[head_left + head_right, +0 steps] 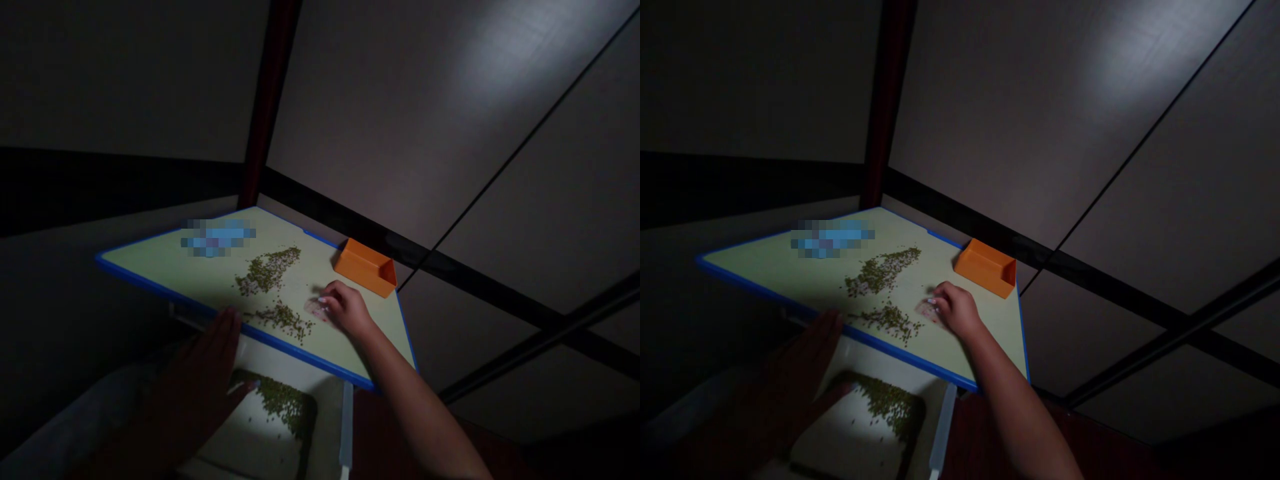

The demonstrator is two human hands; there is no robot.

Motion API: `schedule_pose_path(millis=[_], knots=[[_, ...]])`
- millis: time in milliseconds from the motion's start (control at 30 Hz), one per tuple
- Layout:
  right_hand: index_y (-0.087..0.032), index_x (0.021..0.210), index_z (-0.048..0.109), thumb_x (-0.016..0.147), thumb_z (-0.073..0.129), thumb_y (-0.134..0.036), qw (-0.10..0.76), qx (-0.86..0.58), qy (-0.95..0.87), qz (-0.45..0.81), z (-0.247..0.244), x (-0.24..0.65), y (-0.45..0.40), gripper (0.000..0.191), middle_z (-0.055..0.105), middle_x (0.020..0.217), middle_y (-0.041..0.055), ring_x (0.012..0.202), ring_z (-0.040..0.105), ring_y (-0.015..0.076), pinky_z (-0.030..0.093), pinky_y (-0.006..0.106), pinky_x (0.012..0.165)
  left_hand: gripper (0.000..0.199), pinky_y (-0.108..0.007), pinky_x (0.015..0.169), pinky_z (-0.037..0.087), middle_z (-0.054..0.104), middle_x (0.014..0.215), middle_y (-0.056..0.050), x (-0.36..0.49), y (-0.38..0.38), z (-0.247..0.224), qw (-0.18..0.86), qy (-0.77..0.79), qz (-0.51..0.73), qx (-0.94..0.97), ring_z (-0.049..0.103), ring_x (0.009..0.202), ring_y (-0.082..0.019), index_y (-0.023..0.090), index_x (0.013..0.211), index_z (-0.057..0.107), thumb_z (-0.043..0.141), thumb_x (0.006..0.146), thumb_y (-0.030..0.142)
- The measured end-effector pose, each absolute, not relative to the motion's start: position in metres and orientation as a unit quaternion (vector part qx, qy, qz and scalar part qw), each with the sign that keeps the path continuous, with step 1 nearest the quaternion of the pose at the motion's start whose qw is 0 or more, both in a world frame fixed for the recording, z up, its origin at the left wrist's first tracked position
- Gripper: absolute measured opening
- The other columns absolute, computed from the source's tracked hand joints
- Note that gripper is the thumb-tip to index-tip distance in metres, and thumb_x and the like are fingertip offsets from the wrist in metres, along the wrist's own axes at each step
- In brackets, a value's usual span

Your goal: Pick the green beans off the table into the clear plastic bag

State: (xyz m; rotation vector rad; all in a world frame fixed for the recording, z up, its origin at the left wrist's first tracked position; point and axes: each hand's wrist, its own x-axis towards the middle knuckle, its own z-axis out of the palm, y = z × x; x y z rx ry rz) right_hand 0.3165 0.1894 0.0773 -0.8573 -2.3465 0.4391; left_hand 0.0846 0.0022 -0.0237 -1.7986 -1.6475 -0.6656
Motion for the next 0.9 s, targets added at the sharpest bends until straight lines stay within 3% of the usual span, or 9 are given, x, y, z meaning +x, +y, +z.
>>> schedule_pose_path(millis=[167, 333, 567, 900], knots=[[-0.016, 0.094, 0.069, 0.090, 0.053, -0.022, 0.292, -0.373, -0.872, 0.119, 0.090, 0.299, 0.199, 0.017, 0.073, 0.092, 0.0086, 0.081, 0.064, 0.0174, 0.044, 0.026, 0.073, 0.085, -0.050, 0.103, 0.040, 0.038, 0.152, -0.026, 0.092, 0.001, -0.028, 0.286, -0.636, -0.260, -0.669, 0.041, 0.138, -0.037, 0.002, 0.149, 0.025, 0.038, 0.087, 0.059], [-0.017, 0.098, 0.069, 0.094, 0.048, -0.027, 0.173, -0.466, -0.867, 0.028, 0.118, 0.259, 0.224, 0.024, 0.073, 0.085, 0.0064, 0.075, 0.063, 0.0162, 0.039, 0.023, 0.063, 0.082, -0.049, 0.104, 0.041, 0.037, 0.153, -0.023, 0.097, -0.002, -0.025, 0.259, -0.656, -0.263, -0.658, 0.038, 0.141, -0.035, 0.005, 0.145, 0.036, 0.045, 0.084, 0.058], [-0.015, 0.092, 0.073, 0.087, 0.058, -0.019, 0.099, -0.513, -0.852, 0.026, 0.134, 0.229, 0.268, 0.017, 0.073, 0.083, 0.0083, 0.073, 0.062, 0.0146, 0.035, 0.022, 0.059, 0.087, -0.045, 0.100, 0.046, 0.042, 0.150, -0.023, 0.096, -0.006, -0.017, 0.296, -0.640, -0.258, -0.661, 0.044, 0.137, -0.034, 0.005, 0.144, 0.037, 0.050, 0.079, 0.062], [-0.015, 0.090, 0.072, 0.089, 0.058, -0.033, 0.134, -0.493, -0.858, 0.046, 0.110, 0.233, 0.252, 0.023, 0.073, 0.084, 0.0076, 0.075, 0.063, 0.0159, 0.038, 0.023, 0.062, 0.088, -0.047, 0.099, 0.046, 0.040, 0.150, -0.026, 0.091, -0.006, -0.015, 0.284, -0.622, -0.261, -0.682, 0.042, 0.139, -0.036, 0.003, 0.149, 0.023, 0.039, 0.086, 0.061]])
